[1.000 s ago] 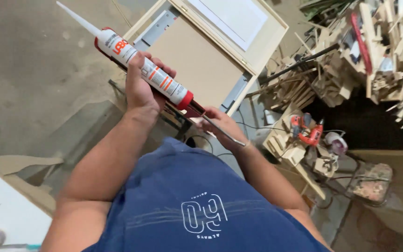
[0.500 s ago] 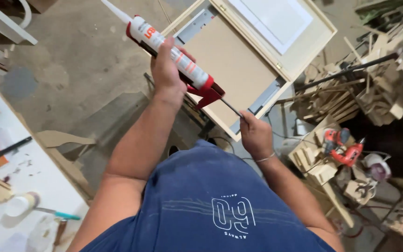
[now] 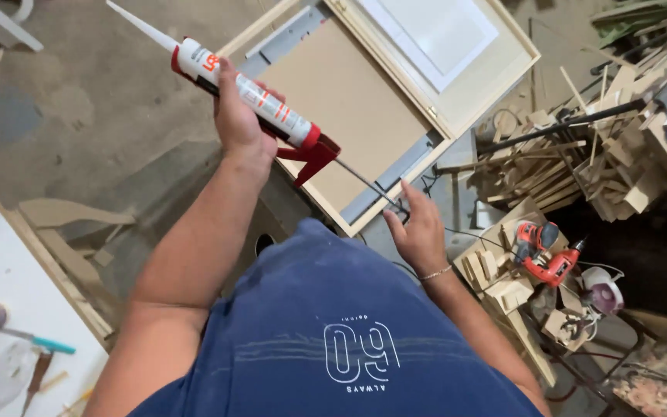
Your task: Cleaning a sealant nozzle by removing dried residue with a thin stick and wiping it with a cloth.
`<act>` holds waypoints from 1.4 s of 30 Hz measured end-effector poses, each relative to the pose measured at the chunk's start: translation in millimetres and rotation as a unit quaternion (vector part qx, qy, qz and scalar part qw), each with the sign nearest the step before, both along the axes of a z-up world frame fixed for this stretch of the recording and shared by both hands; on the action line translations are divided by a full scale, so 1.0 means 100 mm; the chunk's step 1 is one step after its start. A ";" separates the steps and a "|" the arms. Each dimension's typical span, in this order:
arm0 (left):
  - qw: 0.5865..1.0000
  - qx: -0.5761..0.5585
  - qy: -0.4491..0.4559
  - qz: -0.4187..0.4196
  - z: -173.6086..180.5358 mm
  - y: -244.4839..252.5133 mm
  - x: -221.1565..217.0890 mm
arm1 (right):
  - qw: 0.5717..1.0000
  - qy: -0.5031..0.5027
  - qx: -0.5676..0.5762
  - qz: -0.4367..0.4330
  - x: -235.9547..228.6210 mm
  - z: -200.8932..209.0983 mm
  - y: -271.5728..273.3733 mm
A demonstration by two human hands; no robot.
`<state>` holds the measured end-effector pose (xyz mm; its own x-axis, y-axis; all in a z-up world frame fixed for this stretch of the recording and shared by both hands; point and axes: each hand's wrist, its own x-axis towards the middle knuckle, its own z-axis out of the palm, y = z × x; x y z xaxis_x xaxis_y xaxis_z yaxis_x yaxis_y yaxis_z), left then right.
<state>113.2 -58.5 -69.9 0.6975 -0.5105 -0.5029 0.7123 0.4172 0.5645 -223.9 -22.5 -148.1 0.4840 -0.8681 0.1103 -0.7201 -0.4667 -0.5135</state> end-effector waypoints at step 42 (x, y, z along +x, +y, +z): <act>0.902 -0.126 -0.373 -0.177 0.33 -0.36 -0.49 | 0.936 -0.019 0.351 -0.006 0.48 -1.38 -2.02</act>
